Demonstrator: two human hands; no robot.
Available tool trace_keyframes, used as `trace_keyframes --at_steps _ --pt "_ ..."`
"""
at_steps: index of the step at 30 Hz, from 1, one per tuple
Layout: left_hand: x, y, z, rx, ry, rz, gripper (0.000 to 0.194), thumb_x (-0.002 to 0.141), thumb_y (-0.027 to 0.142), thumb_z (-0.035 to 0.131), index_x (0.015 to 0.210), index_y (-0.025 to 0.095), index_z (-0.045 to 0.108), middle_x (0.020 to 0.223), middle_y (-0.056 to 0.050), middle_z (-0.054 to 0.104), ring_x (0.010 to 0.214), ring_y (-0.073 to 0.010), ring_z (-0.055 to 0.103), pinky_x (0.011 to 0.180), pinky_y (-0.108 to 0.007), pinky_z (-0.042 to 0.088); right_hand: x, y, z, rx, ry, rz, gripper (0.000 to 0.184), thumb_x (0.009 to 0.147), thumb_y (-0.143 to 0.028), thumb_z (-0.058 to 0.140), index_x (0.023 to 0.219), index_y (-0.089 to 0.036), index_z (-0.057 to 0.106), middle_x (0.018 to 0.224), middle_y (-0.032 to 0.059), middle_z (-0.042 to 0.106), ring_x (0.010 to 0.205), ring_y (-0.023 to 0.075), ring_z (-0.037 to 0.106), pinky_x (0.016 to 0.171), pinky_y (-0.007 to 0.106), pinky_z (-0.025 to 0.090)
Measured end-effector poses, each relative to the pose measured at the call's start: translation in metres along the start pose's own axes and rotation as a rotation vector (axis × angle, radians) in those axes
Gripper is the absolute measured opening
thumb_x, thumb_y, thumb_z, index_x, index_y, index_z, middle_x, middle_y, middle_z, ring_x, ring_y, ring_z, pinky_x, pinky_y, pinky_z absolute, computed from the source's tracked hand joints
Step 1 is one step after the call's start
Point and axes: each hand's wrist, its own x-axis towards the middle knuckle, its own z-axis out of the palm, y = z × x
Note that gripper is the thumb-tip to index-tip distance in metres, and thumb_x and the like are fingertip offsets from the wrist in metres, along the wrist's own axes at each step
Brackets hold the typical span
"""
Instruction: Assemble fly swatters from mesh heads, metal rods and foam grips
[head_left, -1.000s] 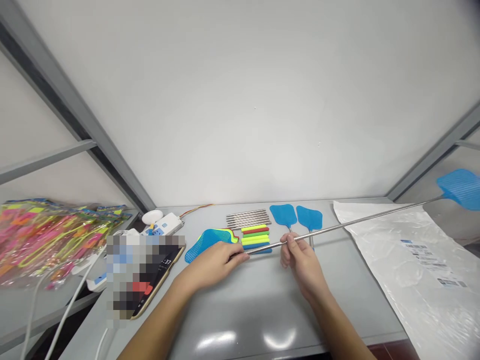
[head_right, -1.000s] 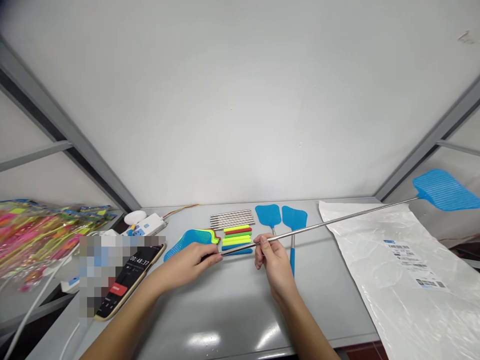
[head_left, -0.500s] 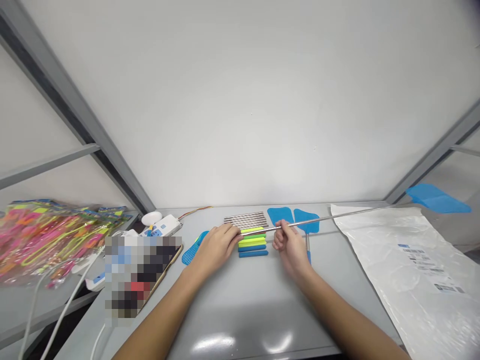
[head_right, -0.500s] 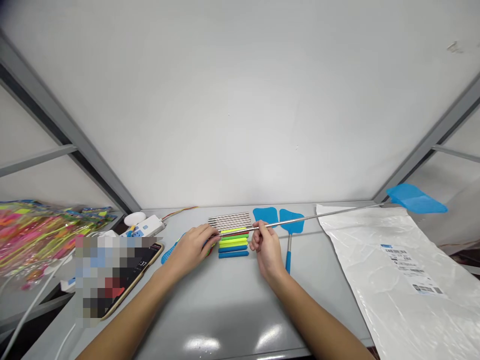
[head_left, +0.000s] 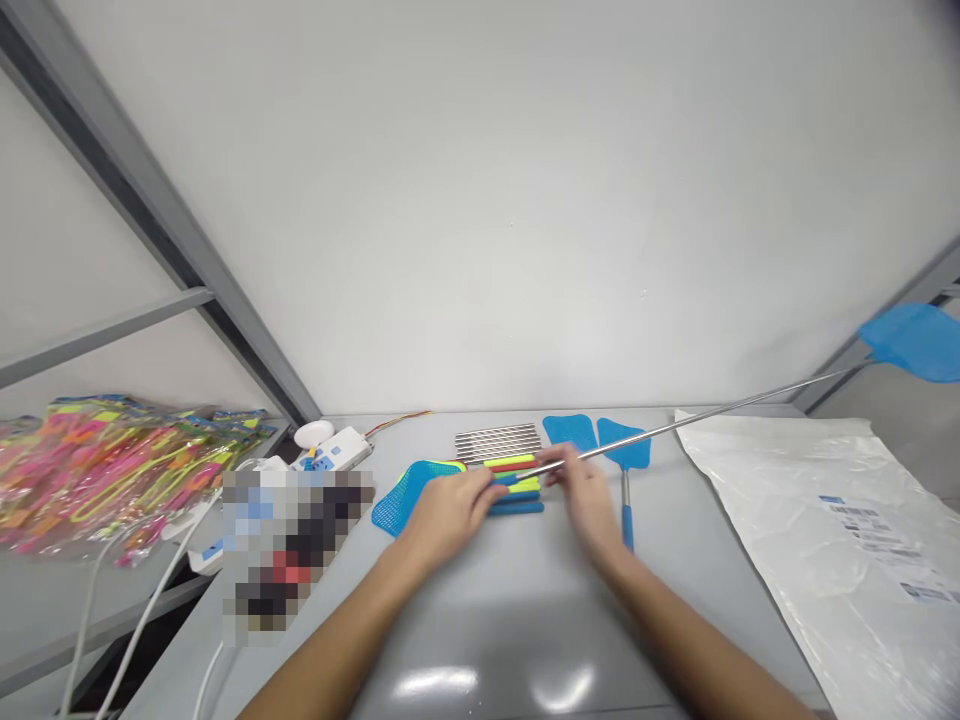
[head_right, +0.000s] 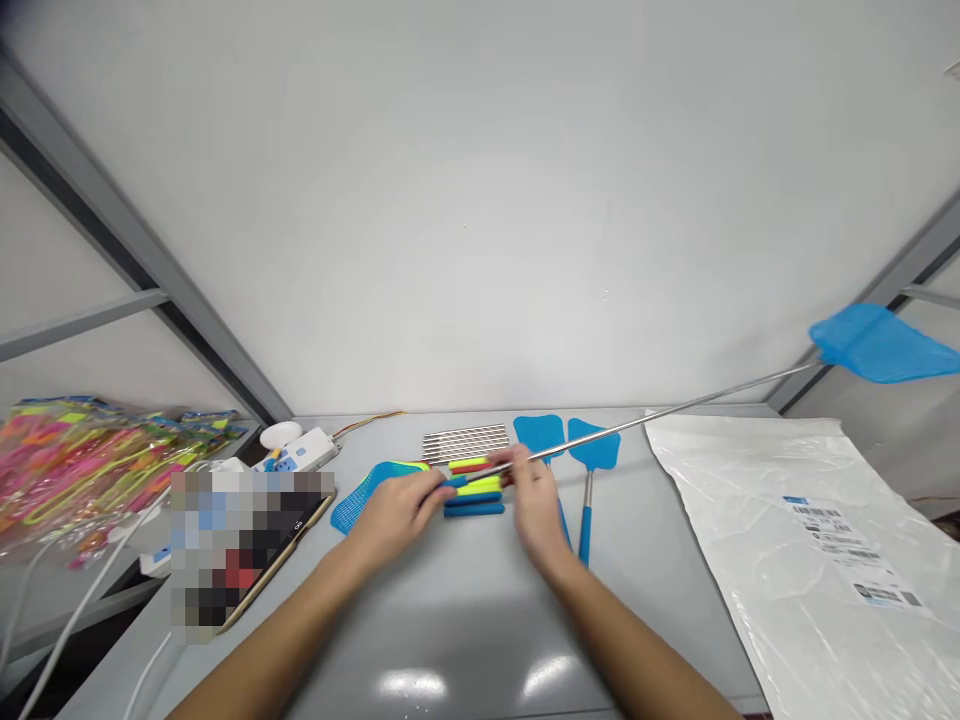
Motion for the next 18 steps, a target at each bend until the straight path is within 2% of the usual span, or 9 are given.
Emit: trace_keyframes --at_steps 3,5,7,9,11,12,13,15,18 --pt "-0.001 0.013 0.004 -0.068 0.016 -0.002 0.036 0.100 0.042 0.031 0.080 0.021 0.053 0.073 -0.001 0.062 0.066 -0.0159 0.056 0.059 -0.026 0.033 -0.006 -0.006 0.007 -0.116 -0.188 -0.022 0.032 0.086 -0.049 0.058 0.101 -0.025 0.072 0.106 0.0046 0.066 0.097 0.0202 0.059 0.086 0.033 0.046" --pt "-0.003 0.009 -0.001 -0.083 0.028 -0.010 0.037 0.100 0.042 0.031 0.079 0.021 0.053 0.072 0.000 0.061 0.065 -0.0156 0.056 0.060 -0.026 0.033 0.004 -0.018 -0.003 -0.080 -0.192 -0.035 0.037 0.088 -0.051 0.054 0.114 -0.027 0.068 0.114 0.0041 0.063 0.106 0.0209 0.057 0.091 0.035 0.044" --pt "-0.005 -0.003 -0.009 -0.068 0.030 -0.016 0.038 0.100 0.043 0.032 0.077 0.021 0.053 0.071 0.000 0.061 0.066 -0.0158 0.055 0.060 -0.026 0.033 0.024 -0.033 -0.026 0.112 -0.064 -0.065 0.043 0.089 -0.055 0.048 0.115 -0.025 0.067 0.109 0.0049 0.064 0.104 0.0213 0.059 0.091 0.036 0.046" --pt "-0.007 -0.017 -0.015 -0.041 0.025 -0.015 0.037 0.100 0.043 0.033 0.080 0.021 0.055 0.075 0.000 0.063 0.069 -0.0164 0.057 0.062 -0.027 0.034 0.046 -0.049 -0.050 0.285 0.101 -0.135 0.045 0.090 -0.057 0.043 0.102 -0.022 0.070 0.096 0.0050 0.066 0.099 0.0211 0.061 0.090 0.038 0.047" --pt "-0.009 -0.027 -0.018 -0.025 0.028 -0.011 0.034 0.100 0.042 0.034 0.085 0.021 0.057 0.079 -0.001 0.065 0.073 -0.0172 0.059 0.064 -0.027 0.035 0.060 -0.059 -0.065 0.317 0.251 -0.195 0.035 0.089 -0.050 0.048 0.092 -0.023 0.070 0.091 0.0042 0.067 0.098 0.0209 0.063 0.092 0.039 0.046" --pt "-0.009 -0.030 -0.018 -0.018 0.033 -0.013 0.033 0.100 0.042 0.034 0.087 0.022 0.058 0.081 -0.001 0.066 0.074 -0.0175 0.059 0.064 -0.027 0.035 0.061 -0.060 -0.065 0.301 0.296 -0.216 0.032 0.089 -0.047 0.049 0.089 -0.023 0.069 0.090 0.0043 0.068 0.099 0.0214 0.063 0.092 0.040 0.046" --pt "-0.009 -0.030 -0.017 -0.012 0.035 -0.015 0.033 0.100 0.041 0.034 0.088 0.022 0.058 0.081 -0.001 0.066 0.074 -0.0176 0.059 0.064 -0.027 0.035 0.058 -0.058 -0.060 0.267 0.308 -0.230 0.030 0.089 -0.044 0.049 0.088 -0.022 0.069 0.091 0.0048 0.069 0.101 0.0220 0.063 0.093 0.041 0.045" --pt "-0.008 -0.027 -0.013 0.005 0.041 -0.016 0.034 0.100 0.041 0.034 0.085 0.022 0.057 0.077 -0.001 0.065 0.070 -0.0175 0.059 0.062 -0.027 0.034 0.044 -0.046 -0.038 0.188 0.226 -0.221 0.032 0.091 -0.044 0.047 0.091 -0.022 0.070 0.098 0.0066 0.071 0.107 0.0238 0.062 0.095 0.042 0.043" --pt "-0.008 -0.021 -0.006 0.015 0.045 -0.003 0.036 0.099 0.042 0.033 0.079 0.021 0.054 0.073 -0.001 0.063 0.066 -0.0165 0.058 0.059 -0.027 0.034 0.018 -0.026 -0.002 0.121 -0.084 -0.025 0.041 0.095 -0.048 0.040 0.102 -0.021 0.070 0.116 0.0099 0.068 0.116 0.0253 0.058 0.099 0.043 0.040"
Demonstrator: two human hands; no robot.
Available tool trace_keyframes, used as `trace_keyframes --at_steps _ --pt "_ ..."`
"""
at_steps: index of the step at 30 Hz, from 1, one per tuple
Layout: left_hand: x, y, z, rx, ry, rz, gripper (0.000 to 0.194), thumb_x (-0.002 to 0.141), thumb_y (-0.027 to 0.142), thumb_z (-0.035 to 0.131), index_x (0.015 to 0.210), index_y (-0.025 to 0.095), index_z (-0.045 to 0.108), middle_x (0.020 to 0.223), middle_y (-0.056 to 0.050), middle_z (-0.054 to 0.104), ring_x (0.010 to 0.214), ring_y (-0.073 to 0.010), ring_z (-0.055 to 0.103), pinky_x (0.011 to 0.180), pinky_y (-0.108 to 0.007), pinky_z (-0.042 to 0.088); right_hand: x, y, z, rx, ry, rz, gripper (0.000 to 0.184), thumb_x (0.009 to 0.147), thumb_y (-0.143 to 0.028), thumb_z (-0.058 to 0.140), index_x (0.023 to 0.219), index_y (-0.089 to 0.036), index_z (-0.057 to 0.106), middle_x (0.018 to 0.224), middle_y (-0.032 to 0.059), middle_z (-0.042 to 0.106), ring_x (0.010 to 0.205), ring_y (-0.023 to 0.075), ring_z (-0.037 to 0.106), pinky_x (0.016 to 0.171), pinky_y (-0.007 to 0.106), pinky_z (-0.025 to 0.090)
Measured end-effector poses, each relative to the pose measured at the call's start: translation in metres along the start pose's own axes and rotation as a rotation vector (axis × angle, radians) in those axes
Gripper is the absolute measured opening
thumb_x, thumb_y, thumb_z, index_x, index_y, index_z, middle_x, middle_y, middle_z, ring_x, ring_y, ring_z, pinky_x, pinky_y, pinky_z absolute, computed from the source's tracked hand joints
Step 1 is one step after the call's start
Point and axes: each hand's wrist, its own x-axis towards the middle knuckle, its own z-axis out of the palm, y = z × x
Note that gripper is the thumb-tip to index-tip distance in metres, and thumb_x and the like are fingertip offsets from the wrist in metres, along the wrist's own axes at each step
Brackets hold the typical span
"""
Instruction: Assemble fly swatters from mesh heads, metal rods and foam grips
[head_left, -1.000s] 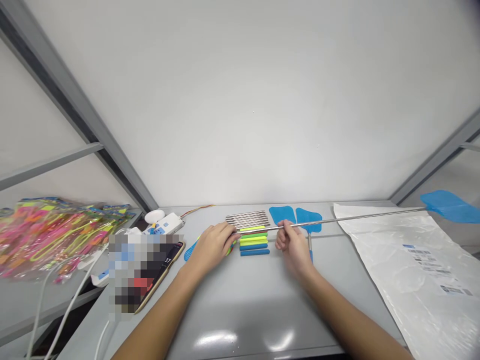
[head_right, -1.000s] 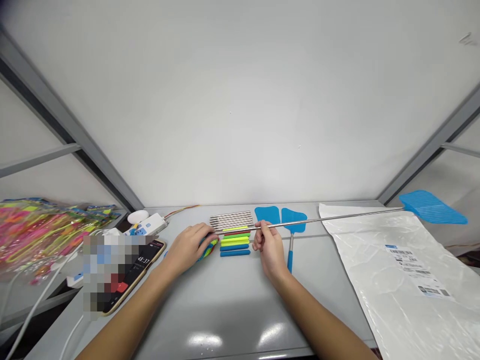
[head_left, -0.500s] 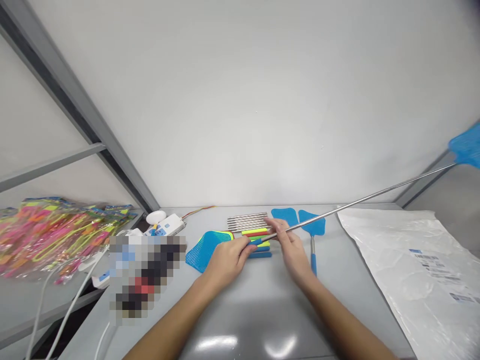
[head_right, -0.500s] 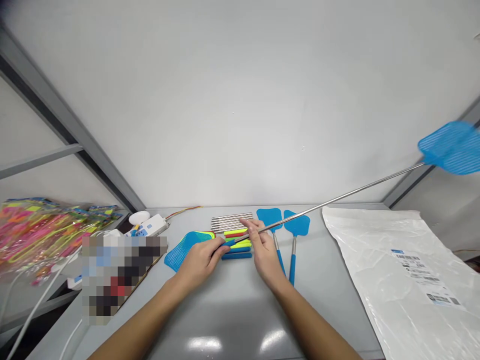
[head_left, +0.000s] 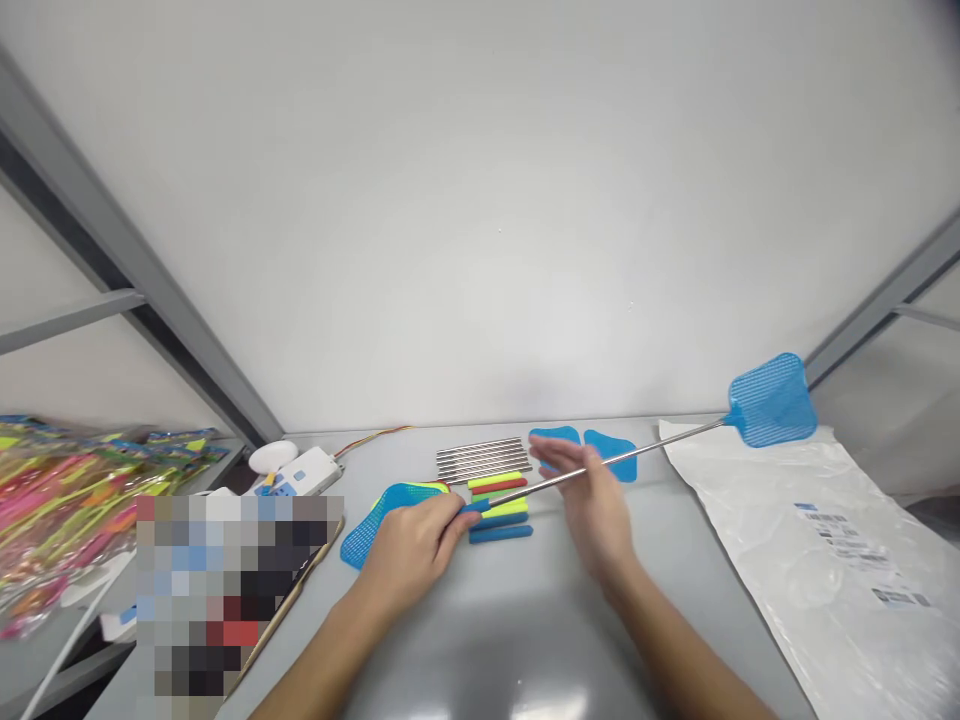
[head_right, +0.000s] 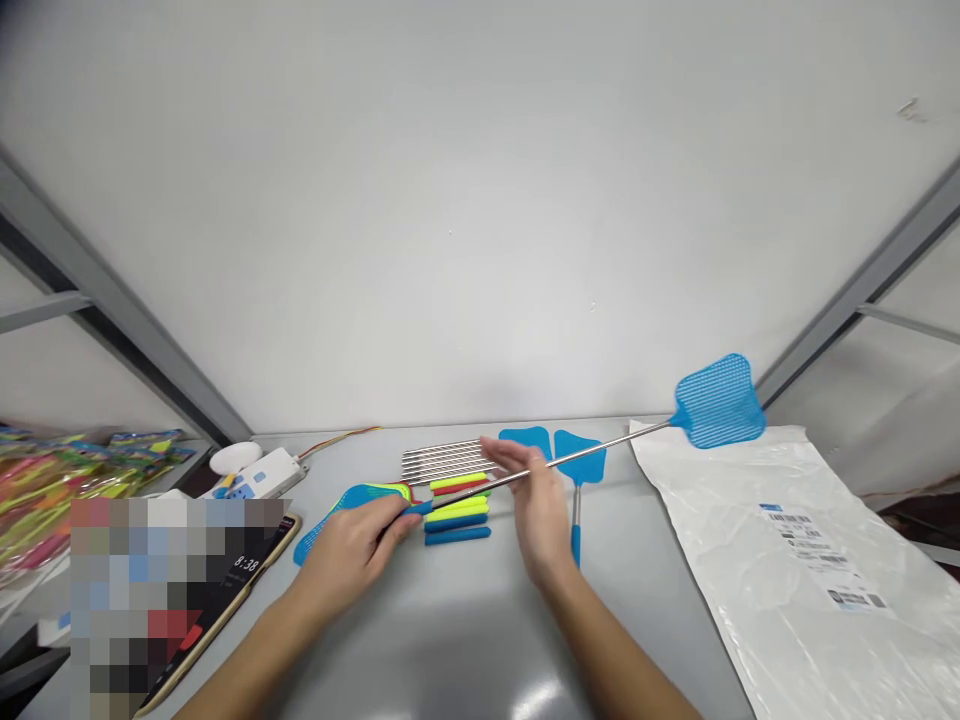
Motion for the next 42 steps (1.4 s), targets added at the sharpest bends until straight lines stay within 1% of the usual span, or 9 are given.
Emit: trace_keyframes --at_steps 4,8,10,17,21,25,29,37,42 --pt "0.000 -0.010 -0.004 -0.033 0.021 0.012 0.033 0.099 0.042 0.035 0.085 0.022 0.058 0.077 -0.001 0.065 0.069 -0.0165 0.060 0.061 -0.026 0.036 0.009 -0.009 -0.015 0.063 -0.025 0.109 0.046 0.090 -0.055 0.046 0.116 -0.022 0.066 0.119 0.0094 0.066 0.112 0.0258 0.060 0.095 0.041 0.044" --pt "0.002 -0.023 -0.014 -0.052 0.025 -0.027 0.032 0.098 0.042 0.037 0.088 0.023 0.060 0.081 0.000 0.068 0.073 -0.0173 0.062 0.063 -0.026 0.037 0.044 -0.042 -0.065 0.212 0.357 -0.029 0.040 0.092 -0.053 0.045 0.096 -0.023 0.070 0.106 0.0050 0.071 0.102 0.0193 0.065 0.087 0.035 0.050" --pt "0.004 -0.020 -0.013 -0.061 0.010 -0.037 0.033 0.098 0.042 0.036 0.086 0.023 0.059 0.079 0.000 0.067 0.072 -0.0173 0.061 0.063 -0.026 0.037 0.046 -0.041 -0.065 0.187 0.424 -0.117 0.041 0.092 -0.053 0.043 0.095 -0.022 0.069 0.107 0.0052 0.070 0.104 0.0192 0.064 0.088 0.035 0.050" --pt "0.003 0.010 0.006 -0.105 -0.012 -0.058 0.037 0.099 0.043 0.033 0.077 0.022 0.055 0.068 -0.001 0.061 0.062 -0.0168 0.056 0.057 -0.027 0.034 -0.004 0.017 0.011 0.111 0.108 0.045 0.040 0.090 -0.054 0.050 0.109 -0.024 0.066 0.122 0.0085 0.066 0.115 0.0242 0.059 0.102 0.043 0.040" --pt "0.003 0.005 -0.002 -0.187 0.037 -0.095 0.034 0.099 0.041 0.033 0.083 0.022 0.056 0.072 -0.001 0.062 0.064 -0.0167 0.055 0.060 -0.027 0.036 0.011 -0.001 -0.010 0.181 0.020 0.098 0.057 0.079 -0.068 0.055 0.117 -0.026 0.063 0.126 0.0096 0.063 0.117 0.0274 0.058 0.094 0.044 0.047" --pt "0.003 0.005 -0.003 -0.230 -0.007 -0.095 0.034 0.099 0.040 0.032 0.076 0.022 0.050 0.067 0.000 0.058 0.061 -0.0164 0.052 0.059 -0.027 0.034 0.037 -0.033 -0.028 0.145 0.165 -0.070 0.052 0.077 -0.062 0.062 0.115 -0.027 0.063 0.119 0.0072 0.066 0.114 0.0268 0.059 0.088 0.044 0.052" --pt "0.003 0.016 0.004 -0.254 -0.017 -0.133 0.035 0.099 0.042 0.030 0.073 0.022 0.044 0.064 0.000 0.054 0.059 -0.0167 0.049 0.057 -0.027 0.030 0.034 -0.040 -0.009 0.076 0.210 -0.218 0.038 0.080 -0.039 0.070 0.115 -0.025 0.063 0.113 0.0056 0.068 0.112 0.0250 0.060 0.087 0.041 0.053" --pt "0.002 0.039 0.011 -0.398 -0.073 -0.194 0.037 0.098 0.046 0.029 0.073 0.022 0.042 0.063 0.001 0.051 0.059 -0.0165 0.046 0.057 -0.029 0.027 0.002 -0.017 0.007 0.005 0.214 -0.116 0.027 0.082 -0.040 0.066 0.104 -0.024 0.066 0.105 0.0055 0.069 0.105 0.0251 0.062 0.087 0.040 0.052" --pt "0.014 0.064 0.029 -0.956 -0.213 -0.318 0.040 0.096 0.055 0.030 0.085 0.021 0.048 0.063 0.005 0.037 0.049 -0.0107 0.036 0.048 -0.024 0.035 -0.007 -0.007 -0.006 -0.355 -0.217 0.130 0.028 0.085 -0.043 0.061 0.098 -0.020 0.066 0.091 0.0069 0.069 0.088 0.0223 0.064 0.079 0.036 0.051"
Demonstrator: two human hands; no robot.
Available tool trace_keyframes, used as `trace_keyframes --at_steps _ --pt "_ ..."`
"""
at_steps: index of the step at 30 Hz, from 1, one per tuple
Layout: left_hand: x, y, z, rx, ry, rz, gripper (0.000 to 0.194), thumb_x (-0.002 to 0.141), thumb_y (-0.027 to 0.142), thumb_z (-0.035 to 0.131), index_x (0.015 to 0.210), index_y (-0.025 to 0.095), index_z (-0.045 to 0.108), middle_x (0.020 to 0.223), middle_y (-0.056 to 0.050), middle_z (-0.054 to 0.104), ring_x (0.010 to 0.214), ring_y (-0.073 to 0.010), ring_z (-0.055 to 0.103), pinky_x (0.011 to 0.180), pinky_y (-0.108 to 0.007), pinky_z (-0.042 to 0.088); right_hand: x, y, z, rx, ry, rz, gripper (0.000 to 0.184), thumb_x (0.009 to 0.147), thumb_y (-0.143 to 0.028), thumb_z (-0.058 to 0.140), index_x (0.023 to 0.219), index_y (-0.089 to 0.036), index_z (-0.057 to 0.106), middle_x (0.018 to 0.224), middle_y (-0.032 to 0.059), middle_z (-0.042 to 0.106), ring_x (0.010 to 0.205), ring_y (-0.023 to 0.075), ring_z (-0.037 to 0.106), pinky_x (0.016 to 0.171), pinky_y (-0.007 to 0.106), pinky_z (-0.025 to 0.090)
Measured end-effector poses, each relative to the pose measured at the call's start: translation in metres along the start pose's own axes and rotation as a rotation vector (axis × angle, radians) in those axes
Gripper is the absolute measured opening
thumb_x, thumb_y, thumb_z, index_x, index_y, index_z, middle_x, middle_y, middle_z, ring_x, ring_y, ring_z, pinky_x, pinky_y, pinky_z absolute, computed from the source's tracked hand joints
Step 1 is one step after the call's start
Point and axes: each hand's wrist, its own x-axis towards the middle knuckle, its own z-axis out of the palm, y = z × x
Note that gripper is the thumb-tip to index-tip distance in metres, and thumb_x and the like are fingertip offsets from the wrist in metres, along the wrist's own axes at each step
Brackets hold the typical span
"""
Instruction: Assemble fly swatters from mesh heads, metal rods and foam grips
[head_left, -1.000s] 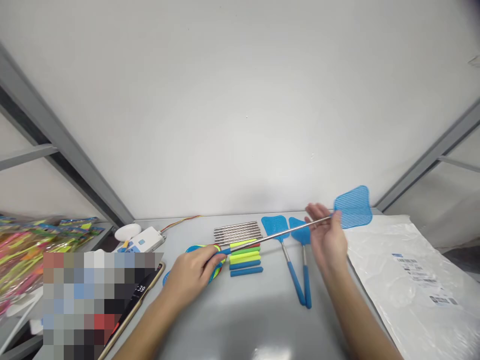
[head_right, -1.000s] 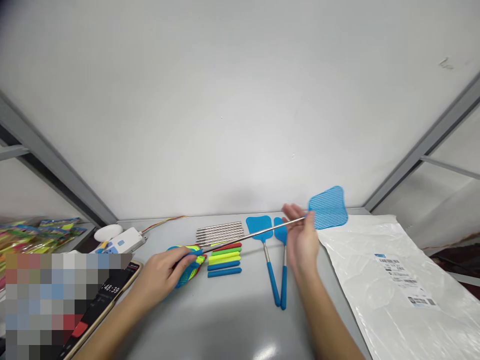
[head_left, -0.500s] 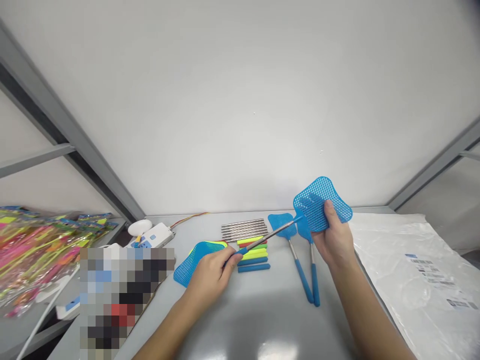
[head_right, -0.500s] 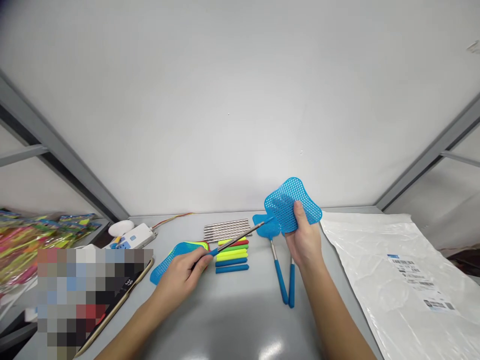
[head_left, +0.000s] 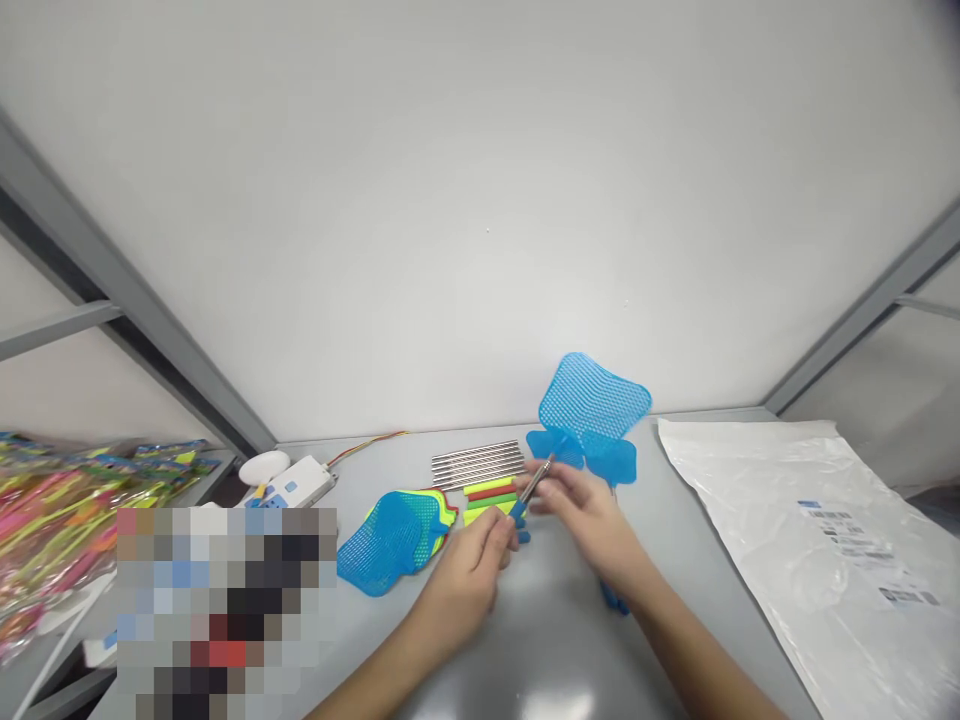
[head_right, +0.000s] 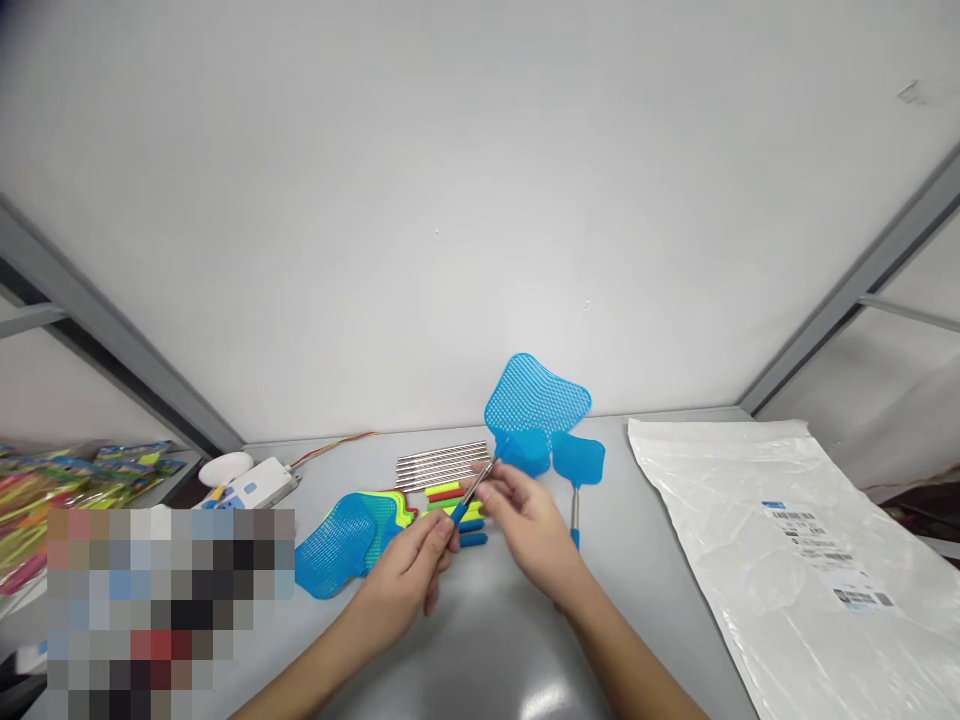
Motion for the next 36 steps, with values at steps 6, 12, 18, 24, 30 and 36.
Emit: trace_keyframes --at_steps 6,12,18,24,30,36 --pt "0.019 0.012 0.038 -0.151 -0.222 -0.016 0.037 0.096 0.048 0.034 0.092 0.017 0.053 0.083 -0.001 0.054 0.062 -0.0111 0.050 0.063 -0.026 0.046 -0.010 0.017 -0.031 -0.627 0.083 0.088 0.031 0.093 -0.041 0.037 0.076 -0.020 0.054 0.060 -0.0026 0.056 0.062 0.0145 0.056 0.062 0.026 0.044" --pt "0.022 0.012 0.044 0.320 -0.256 0.143 0.031 0.097 0.037 0.035 0.089 0.020 0.061 0.083 -0.001 0.063 0.078 -0.0157 0.055 0.070 -0.026 0.041 -0.017 0.026 -0.074 -0.983 0.312 0.196 0.029 0.085 -0.030 0.040 0.057 -0.022 0.040 0.052 -0.0021 0.045 0.052 0.0140 0.042 0.050 0.026 0.026" --pt "0.021 -0.004 0.059 0.485 -0.334 0.261 0.023 0.095 0.029 0.041 0.088 0.020 0.060 0.087 -0.003 0.064 0.084 -0.0168 0.058 0.075 -0.026 0.042 -0.011 0.040 -0.072 -1.262 0.270 0.303 0.034 0.085 -0.030 0.041 0.056 -0.019 0.053 0.060 0.0081 0.060 0.056 0.0187 0.054 0.052 0.028 0.028" --pt "0.022 -0.001 0.059 0.497 -0.314 0.327 0.023 0.095 0.023 0.041 0.084 0.018 0.060 0.082 -0.002 0.063 0.077 -0.0138 0.057 0.070 -0.023 0.042 -0.004 0.038 -0.063 -1.505 0.206 0.297 0.036 0.090 -0.033 0.042 0.073 -0.013 0.066 0.074 0.0171 0.068 0.069 0.0257 0.065 0.059 0.030 0.039" --pt "0.009 0.044 0.053 0.441 -0.365 0.582 0.019 0.091 0.020 0.045 0.078 0.017 0.059 0.068 0.001 0.058 0.060 -0.0097 0.049 0.059 -0.021 0.039 0.027 0.022 -0.009 -1.609 0.028 0.052 0.042 0.097 -0.035 0.032 0.087 -0.014 0.067 0.079 0.0159 0.070 0.073 0.0257 0.068 0.062 0.031 0.042" --pt "0.000 0.059 0.082 0.252 -0.769 0.597 0.012 0.088 0.027 0.058 0.097 0.026 0.066 0.091 0.002 0.067 0.084 -0.0118 0.063 0.071 -0.018 0.048 0.045 0.025 0.078 -1.537 -0.444 -0.412 0.040 0.098 -0.037 0.031 0.086 -0.018 0.065 0.081 0.0098 0.071 0.074 0.0226 0.067 0.061 0.029 0.039"
